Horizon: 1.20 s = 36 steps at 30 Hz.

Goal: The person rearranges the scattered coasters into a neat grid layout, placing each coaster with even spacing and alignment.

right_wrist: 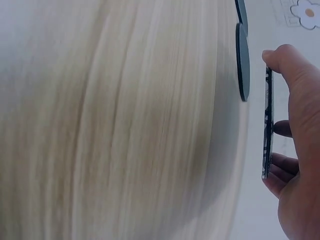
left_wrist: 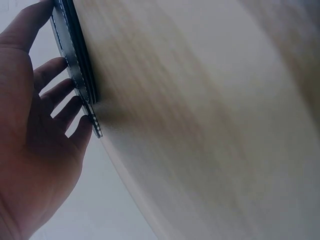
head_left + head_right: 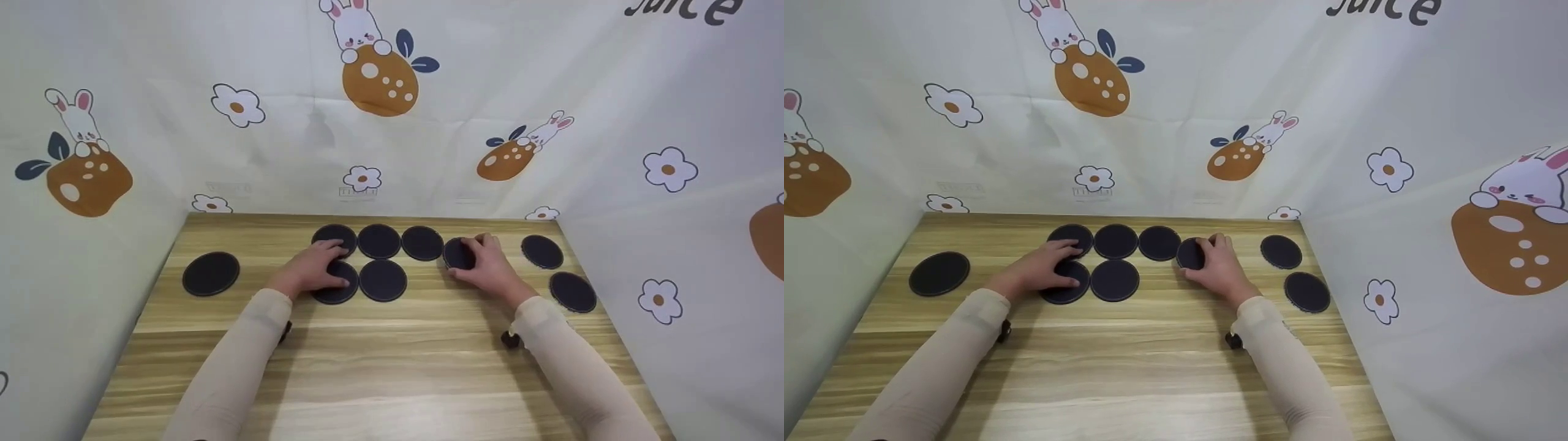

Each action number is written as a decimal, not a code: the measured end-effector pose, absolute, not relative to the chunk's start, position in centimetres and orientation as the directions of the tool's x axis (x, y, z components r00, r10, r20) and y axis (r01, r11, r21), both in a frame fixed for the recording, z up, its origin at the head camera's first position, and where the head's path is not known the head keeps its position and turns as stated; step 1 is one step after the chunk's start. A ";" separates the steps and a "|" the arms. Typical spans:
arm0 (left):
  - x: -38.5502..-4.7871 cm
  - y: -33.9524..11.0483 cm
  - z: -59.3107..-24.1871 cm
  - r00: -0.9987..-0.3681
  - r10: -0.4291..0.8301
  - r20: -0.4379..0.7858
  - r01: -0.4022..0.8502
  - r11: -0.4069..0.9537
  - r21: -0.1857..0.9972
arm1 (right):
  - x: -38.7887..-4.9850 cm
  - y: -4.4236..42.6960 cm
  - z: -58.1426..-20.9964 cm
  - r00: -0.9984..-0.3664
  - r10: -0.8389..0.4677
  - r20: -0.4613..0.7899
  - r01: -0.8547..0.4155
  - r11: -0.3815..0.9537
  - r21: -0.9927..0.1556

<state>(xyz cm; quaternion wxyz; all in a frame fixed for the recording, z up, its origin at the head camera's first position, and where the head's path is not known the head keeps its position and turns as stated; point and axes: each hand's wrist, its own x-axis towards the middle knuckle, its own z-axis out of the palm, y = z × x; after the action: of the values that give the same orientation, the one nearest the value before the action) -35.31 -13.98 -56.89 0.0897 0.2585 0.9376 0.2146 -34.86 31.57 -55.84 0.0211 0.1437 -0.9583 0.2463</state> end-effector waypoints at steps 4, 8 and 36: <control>-35.3 -14.0 -56.8 -0.852 0.519 -0.063 0.440 0.776 0.452 | -34.5 30.8 -55.7 -0.952 -0.281 0.122 -0.305 0.833 -0.462; -35.3 -13.9 -56.7 -0.853 0.517 -0.070 0.434 0.778 0.454 | -34.0 30.0 -55.5 -0.944 -0.303 0.132 -0.329 0.822 -0.465; -35.3 -13.8 -56.8 -0.852 0.519 -0.067 0.437 0.775 0.457 | -32.0 26.8 -55.0 -0.911 -0.390 0.136 -0.409 0.802 -0.435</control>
<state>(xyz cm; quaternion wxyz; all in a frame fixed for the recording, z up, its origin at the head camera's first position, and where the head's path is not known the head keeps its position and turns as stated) -35.32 -13.83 -56.83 0.0950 0.2550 0.9372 0.2182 -31.95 26.76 -54.96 0.0199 0.2105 -0.9490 0.2339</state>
